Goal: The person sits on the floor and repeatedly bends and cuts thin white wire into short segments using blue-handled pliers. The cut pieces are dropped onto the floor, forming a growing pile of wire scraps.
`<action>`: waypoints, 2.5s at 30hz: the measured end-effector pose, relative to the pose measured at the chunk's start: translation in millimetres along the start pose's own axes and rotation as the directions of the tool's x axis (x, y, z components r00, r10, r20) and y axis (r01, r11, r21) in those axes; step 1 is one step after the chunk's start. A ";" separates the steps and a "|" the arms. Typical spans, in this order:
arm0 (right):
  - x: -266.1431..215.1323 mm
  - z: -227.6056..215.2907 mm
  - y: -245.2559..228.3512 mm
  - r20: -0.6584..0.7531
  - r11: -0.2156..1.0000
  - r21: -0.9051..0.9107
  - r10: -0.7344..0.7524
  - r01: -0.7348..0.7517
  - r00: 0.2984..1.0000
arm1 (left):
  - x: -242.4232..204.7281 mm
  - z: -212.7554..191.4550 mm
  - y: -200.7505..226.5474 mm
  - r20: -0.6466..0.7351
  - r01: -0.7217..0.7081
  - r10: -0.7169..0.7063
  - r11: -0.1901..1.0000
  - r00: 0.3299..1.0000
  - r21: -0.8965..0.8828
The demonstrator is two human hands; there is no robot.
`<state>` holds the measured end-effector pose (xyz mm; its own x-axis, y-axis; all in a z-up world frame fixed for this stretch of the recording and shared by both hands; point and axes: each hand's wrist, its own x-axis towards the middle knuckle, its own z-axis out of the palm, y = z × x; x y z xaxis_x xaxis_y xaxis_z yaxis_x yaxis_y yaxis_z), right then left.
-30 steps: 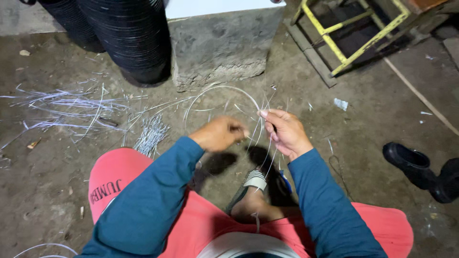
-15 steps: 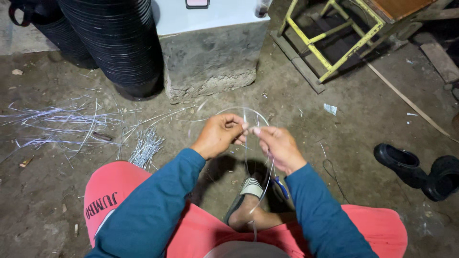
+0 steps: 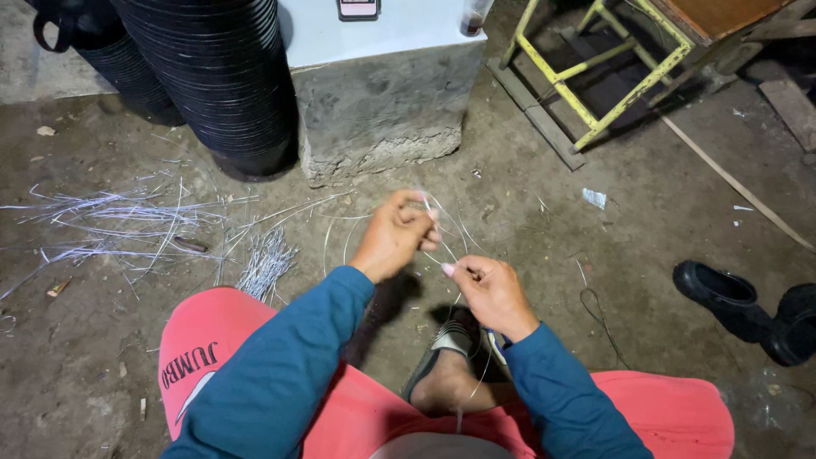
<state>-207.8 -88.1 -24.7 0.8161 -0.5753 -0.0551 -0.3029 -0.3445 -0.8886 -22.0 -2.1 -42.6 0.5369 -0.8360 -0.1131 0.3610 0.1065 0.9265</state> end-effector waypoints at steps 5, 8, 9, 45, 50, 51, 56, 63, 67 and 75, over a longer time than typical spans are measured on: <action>-2.0 -6.9 -9.9 -0.075 0.986 -0.167 -0.035 0.022 0.997 | -11.2 6.2 -5.0 0.040 -0.033 0.024 0.967 0.999 0.253; -0.7 -12.2 -6.0 -0.095 0.984 -0.173 -0.055 0.038 0.994 | -8.5 4.6 -7.8 0.039 -0.018 0.010 0.974 0.999 0.227; 0.9 -14.2 -3.2 -0.099 0.985 -0.170 -0.059 0.041 0.993 | -5.5 4.0 -8.7 0.048 -0.011 0.001 0.980 0.999 0.199; 5.3 -74.8 51.6 -0.105 0.921 0.383 0.118 -0.070 0.987 | -15.0 -21.3 65.0 0.122 0.164 -0.160 0.986 0.980 -0.028; -11.8 -35.7 32.2 0.056 0.991 0.114 -0.071 0.064 0.996 | -3.2 -0.3 30.3 0.027 0.266 -0.271 0.913 0.962 -0.308; -15.7 -32.8 29.7 0.081 0.997 0.057 -0.055 0.050 0.995 | 1.2 -2.8 25.1 -0.018 0.216 -0.237 0.913 0.971 -0.347; -23.7 -42.9 40.1 0.149 0.982 0.174 -0.094 0.067 0.984 | 26.5 -29.7 13.8 -0.198 0.001 -0.103 0.890 0.975 -0.456; -26.6 -100.5 97.2 0.005 0.958 0.229 0.176 -0.173 0.984 | 36.8 -36.2 8.6 -0.325 -0.145 -0.021 0.866 0.945 -0.478; -30.0 -120.8 120.2 -0.037 0.916 0.374 0.170 -0.144 0.985 | 39.0 -41.5 13.6 -0.359 -0.187 0.001 0.855 0.933 -0.484; -37.9 -134.4 137.0 -0.078 0.820 0.568 0.140 -0.072 0.987 | 36.1 -54.5 33.0 -0.398 -0.216 0.013 0.856 0.917 -0.470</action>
<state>-346.4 -213.2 -83.1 0.7249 -0.6738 -0.1434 -0.0275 0.1797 -0.9833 50.8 0.6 -35.7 0.8007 -0.5513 -0.2342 0.5512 0.5251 0.6484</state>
